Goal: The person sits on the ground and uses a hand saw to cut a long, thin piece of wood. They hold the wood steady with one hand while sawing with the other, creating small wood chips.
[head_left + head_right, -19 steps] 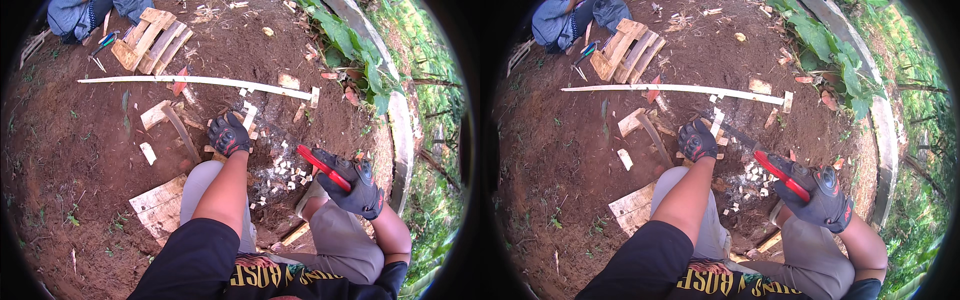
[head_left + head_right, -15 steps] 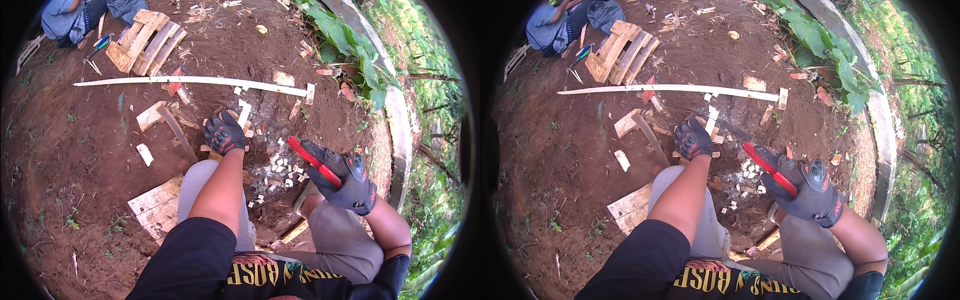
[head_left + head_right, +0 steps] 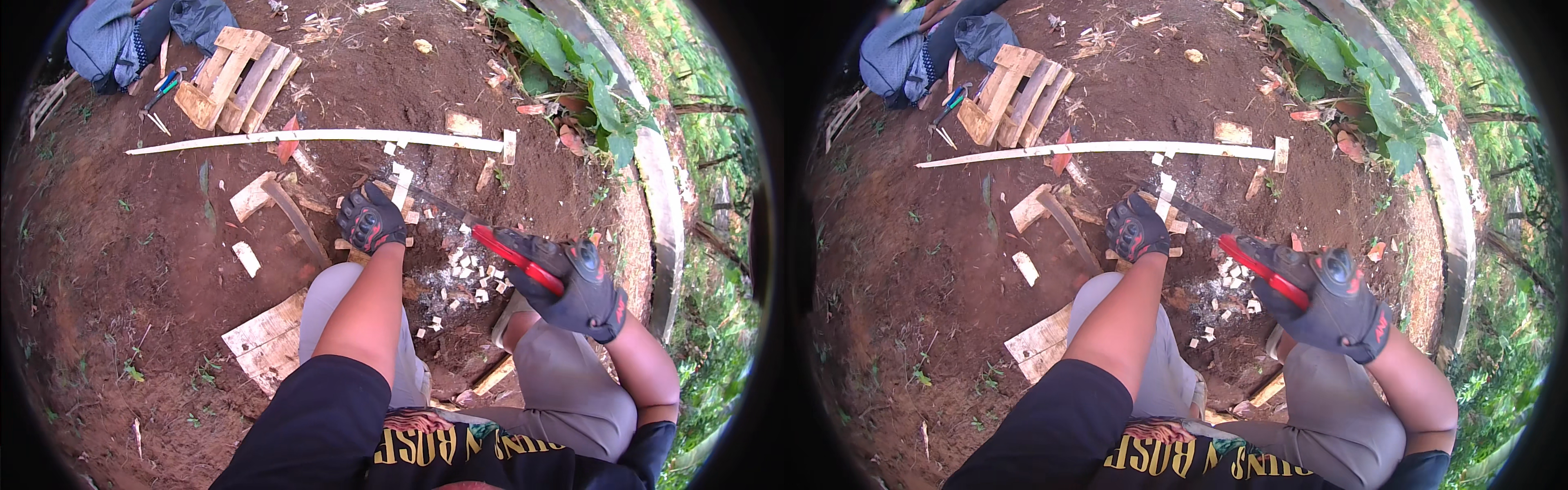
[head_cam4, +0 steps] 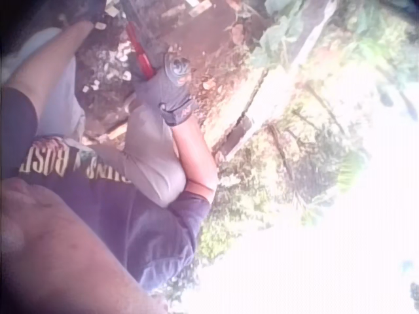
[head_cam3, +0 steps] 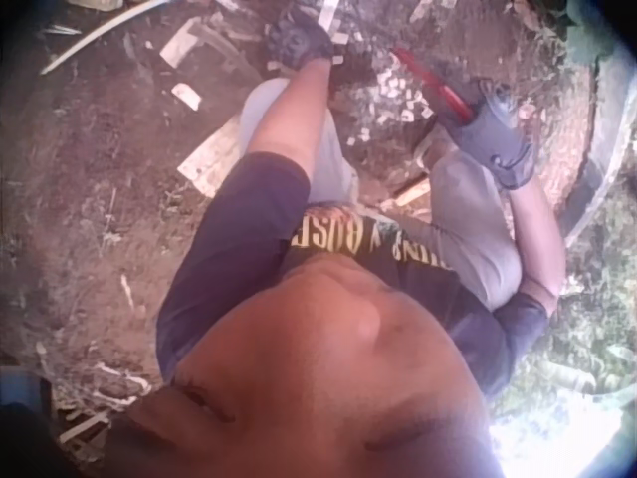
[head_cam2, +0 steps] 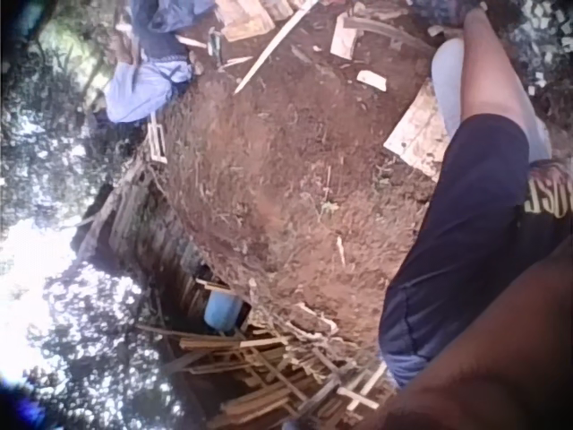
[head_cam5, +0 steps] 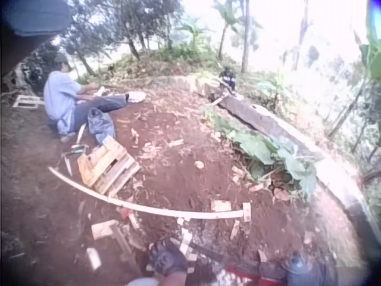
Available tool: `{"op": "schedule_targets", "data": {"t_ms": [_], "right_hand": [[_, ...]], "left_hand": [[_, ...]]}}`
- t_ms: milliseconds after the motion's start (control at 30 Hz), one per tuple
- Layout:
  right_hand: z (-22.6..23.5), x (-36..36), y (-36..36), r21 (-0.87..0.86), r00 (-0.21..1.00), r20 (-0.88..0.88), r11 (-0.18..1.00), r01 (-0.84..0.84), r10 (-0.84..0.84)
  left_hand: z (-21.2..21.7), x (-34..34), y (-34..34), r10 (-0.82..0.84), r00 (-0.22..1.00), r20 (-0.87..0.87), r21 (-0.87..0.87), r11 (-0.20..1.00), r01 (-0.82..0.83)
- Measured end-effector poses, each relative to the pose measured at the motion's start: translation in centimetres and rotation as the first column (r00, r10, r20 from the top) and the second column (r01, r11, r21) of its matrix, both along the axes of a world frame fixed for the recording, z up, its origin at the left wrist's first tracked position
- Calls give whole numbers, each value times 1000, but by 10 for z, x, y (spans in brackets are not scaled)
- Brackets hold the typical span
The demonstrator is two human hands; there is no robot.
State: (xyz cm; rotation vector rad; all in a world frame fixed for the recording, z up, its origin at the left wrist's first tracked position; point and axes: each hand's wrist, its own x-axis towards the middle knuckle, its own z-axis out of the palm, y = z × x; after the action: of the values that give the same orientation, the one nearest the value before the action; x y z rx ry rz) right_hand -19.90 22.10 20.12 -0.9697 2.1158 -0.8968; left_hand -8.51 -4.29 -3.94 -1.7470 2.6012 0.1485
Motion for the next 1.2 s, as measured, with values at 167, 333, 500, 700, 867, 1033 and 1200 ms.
{"op": "schedule_targets", "data": {"t_ms": [167,333,500,700,867,1033,1200], "right_hand": [[12,-10,-8,73,994,-59,993,-90,94],[-2,-4,-19,197,999,34,980,-9,2],[52,-16,-21,170,993,115,985,-14,-6],[-1,-16,-33,157,997,15,985,-75,74],[44,-23,-35,146,995,-68,987,-62,72],[-14,-13,-41,129,995,86,990,-53,42],[62,-24,-27,180,998,11,982,-58,57]], "left_hand": [[4,-2,-7,13,999,45,43,999,-15],[2,-1,-1,11,999,43,106,994,-16],[4,6,-5,-32,999,27,-4,999,32],[-4,-4,-5,-16,1000,18,33,999,16],[-3,9,-10,-19,999,40,-3,1000,19],[-19,4,-2,-34,999,-13,-14,999,34],[-4,10,-9,-15,1000,13,-69,998,16]]}}
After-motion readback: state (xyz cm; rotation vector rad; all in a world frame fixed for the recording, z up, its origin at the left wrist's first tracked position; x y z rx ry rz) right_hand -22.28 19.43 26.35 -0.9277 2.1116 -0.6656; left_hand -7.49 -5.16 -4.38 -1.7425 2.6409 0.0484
